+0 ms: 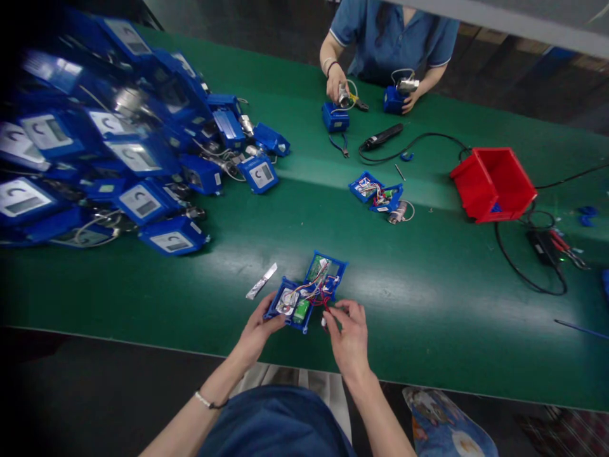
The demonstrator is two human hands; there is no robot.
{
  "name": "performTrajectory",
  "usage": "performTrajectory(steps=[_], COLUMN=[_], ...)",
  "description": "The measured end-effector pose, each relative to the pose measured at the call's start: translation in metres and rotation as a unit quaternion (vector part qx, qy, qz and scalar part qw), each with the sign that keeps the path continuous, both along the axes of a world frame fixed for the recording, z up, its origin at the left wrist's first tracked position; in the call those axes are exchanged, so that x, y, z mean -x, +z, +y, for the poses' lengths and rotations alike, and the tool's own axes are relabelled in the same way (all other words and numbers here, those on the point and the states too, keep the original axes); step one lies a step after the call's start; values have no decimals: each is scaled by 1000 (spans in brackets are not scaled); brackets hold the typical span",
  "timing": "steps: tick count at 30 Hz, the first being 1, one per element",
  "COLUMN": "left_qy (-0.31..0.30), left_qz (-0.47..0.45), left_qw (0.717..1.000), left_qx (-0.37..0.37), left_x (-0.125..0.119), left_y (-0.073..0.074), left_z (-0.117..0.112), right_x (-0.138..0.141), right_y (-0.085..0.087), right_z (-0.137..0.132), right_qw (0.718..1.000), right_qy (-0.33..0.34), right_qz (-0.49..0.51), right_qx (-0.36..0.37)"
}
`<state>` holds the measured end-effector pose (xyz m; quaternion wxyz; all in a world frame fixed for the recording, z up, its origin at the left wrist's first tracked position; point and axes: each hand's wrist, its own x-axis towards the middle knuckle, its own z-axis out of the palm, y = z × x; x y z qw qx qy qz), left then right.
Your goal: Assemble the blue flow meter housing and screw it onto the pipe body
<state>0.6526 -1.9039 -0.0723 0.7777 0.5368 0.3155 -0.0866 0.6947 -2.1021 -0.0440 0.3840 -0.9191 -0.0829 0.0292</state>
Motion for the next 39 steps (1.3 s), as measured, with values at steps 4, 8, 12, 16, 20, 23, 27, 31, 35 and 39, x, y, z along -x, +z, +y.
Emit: performTrajectory(steps=[4,8,12,16,20,23,27,31,35,39], left_qy=[-71,-184,-270,-273,-170,-134,-278,-442,-542,-560], left_qz=[21,-9,-46,-63,-64,-133,-306,-358,-388,-392], left_qw=[997,978,946,924,899,856,722,595,514,521], left_qx=[-12,-95,-172,-259,-398,-481,-554,-567,-541,-511], left_x=[-12,-28,-54,-70,-48,-20,-15,-54,-98,-121], left_y=[9,9,5,2,4,5,3,11,22,18], left_z=[13,22,28,26,10,-4,-13,-10,-9,-9], right_x=[-8,-12,-10,-1,6,7,1,-14,-36,-48], right_y=[4,-2,-18,-34,-45,-48,-46,-40,-37,-41], right_z=[-2,1,5,13,19,21,23,20,11,6], right_qw=[999,992,931,887,850,837,845,864,884,909], right_qy=[48,7,-115,-179,-209,-210,-181,-116,-39,-11], right_qz=[-2,106,281,345,384,399,400,399,389,351], right_qx=[12,-64,-203,-250,-296,-309,-307,-285,-257,-224])
